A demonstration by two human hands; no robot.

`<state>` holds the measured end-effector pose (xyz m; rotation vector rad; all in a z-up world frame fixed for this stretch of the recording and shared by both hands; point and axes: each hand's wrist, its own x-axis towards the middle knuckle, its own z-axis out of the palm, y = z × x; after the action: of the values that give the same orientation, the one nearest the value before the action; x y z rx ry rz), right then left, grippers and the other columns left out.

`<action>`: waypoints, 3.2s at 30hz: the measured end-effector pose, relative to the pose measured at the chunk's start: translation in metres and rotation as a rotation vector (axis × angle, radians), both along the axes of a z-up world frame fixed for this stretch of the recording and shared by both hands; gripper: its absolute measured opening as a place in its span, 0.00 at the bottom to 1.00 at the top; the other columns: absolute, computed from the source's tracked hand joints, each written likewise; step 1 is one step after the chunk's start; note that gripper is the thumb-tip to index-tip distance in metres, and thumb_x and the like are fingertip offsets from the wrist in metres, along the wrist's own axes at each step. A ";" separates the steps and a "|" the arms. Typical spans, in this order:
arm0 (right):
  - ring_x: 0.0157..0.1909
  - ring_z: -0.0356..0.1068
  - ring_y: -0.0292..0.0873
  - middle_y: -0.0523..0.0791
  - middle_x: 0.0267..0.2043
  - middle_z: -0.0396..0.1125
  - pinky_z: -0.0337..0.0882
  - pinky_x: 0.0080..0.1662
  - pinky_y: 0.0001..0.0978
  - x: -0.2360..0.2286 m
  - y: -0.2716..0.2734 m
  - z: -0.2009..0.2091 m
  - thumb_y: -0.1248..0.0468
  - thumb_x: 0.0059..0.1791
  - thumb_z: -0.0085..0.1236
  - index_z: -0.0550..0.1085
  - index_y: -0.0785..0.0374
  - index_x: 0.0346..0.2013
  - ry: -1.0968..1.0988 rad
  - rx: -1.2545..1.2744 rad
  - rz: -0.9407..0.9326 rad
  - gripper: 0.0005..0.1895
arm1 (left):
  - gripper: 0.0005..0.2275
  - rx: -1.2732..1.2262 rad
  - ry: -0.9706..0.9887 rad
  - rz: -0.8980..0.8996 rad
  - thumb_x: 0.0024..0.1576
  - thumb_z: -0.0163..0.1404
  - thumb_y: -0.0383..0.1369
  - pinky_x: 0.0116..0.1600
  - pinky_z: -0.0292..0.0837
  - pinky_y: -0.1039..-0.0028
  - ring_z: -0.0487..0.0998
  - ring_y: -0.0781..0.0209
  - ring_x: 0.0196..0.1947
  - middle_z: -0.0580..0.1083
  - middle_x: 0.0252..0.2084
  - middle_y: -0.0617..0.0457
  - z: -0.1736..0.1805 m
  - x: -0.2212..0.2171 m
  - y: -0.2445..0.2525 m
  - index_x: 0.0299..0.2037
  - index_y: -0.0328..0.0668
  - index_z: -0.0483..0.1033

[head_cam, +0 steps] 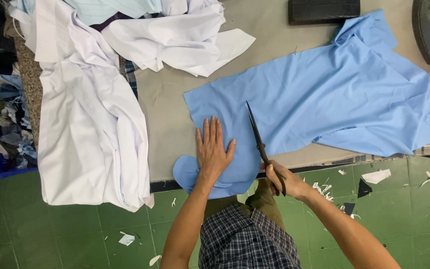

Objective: The person cuts a piece of light blue fabric with scissors, then irons a checkered shirt using a steam iron and a white paper template. They measure and mark a small fabric piece with a ruler and pencil before cutting it.

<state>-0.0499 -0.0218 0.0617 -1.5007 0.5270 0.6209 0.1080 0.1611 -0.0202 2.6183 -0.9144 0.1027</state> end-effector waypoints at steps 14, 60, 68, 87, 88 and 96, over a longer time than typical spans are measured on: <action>0.22 0.70 0.48 0.51 0.20 0.64 0.75 0.27 0.40 0.066 -0.019 -0.023 0.33 0.56 0.29 0.68 0.68 0.39 0.015 -0.087 -0.041 0.39 | 0.33 -0.012 0.082 0.000 0.66 0.40 0.50 0.77 0.31 0.45 0.49 0.43 0.77 0.53 0.77 0.38 0.009 -0.001 0.000 0.74 0.34 0.53; 0.26 0.60 0.50 0.52 0.31 0.57 0.65 0.31 0.46 -0.060 -0.412 0.038 0.42 0.49 0.35 0.64 0.67 0.63 0.101 -0.101 -0.317 0.38 | 0.23 -1.111 0.105 0.655 0.46 0.39 0.13 0.62 0.75 0.70 0.79 0.58 0.55 0.79 0.51 0.48 0.178 0.228 -0.194 0.48 0.42 0.80; 0.24 0.67 0.45 0.45 0.21 0.64 0.69 0.34 0.37 0.024 -0.353 0.014 0.44 0.52 0.43 0.67 0.61 0.56 0.007 -0.424 0.077 0.28 | 0.14 -0.200 -0.097 0.349 0.62 0.52 0.38 0.65 0.55 0.56 0.59 0.47 0.59 0.59 0.58 0.44 0.127 0.348 -0.122 0.56 0.49 0.70; 0.46 0.79 0.53 0.49 0.40 0.80 0.77 0.47 0.47 0.060 -0.338 -0.019 0.54 0.45 0.67 0.73 0.57 0.63 -0.154 -0.905 0.078 0.32 | 0.38 -0.020 0.433 -0.055 0.60 0.46 0.52 0.75 0.35 0.42 0.48 0.29 0.75 0.55 0.72 0.24 0.061 -0.028 -0.297 0.72 0.25 0.52; 0.46 0.79 0.53 0.49 0.40 0.80 0.77 0.47 0.47 0.047 -0.341 -0.007 0.54 0.45 0.67 0.73 0.57 0.63 -0.147 -0.907 0.080 0.32 | 0.38 -0.022 0.440 -0.057 0.60 0.46 0.52 0.75 0.35 0.42 0.48 0.29 0.75 0.55 0.72 0.24 0.053 -0.040 -0.312 0.72 0.25 0.52; 0.37 0.79 0.51 0.50 0.30 0.77 0.78 0.41 0.42 -0.005 -0.358 -0.014 0.47 0.47 0.66 0.71 0.66 0.59 -0.164 -1.024 0.047 0.34 | 0.35 -0.151 0.408 -0.331 0.59 0.39 0.58 0.79 0.41 0.46 0.60 0.39 0.75 0.64 0.70 0.34 0.018 -0.095 -0.364 0.69 0.37 0.64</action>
<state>-0.0551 -0.3794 0.0478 -2.5035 0.7310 0.2361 0.0134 -0.2029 -0.0021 2.1966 -1.1178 -0.4147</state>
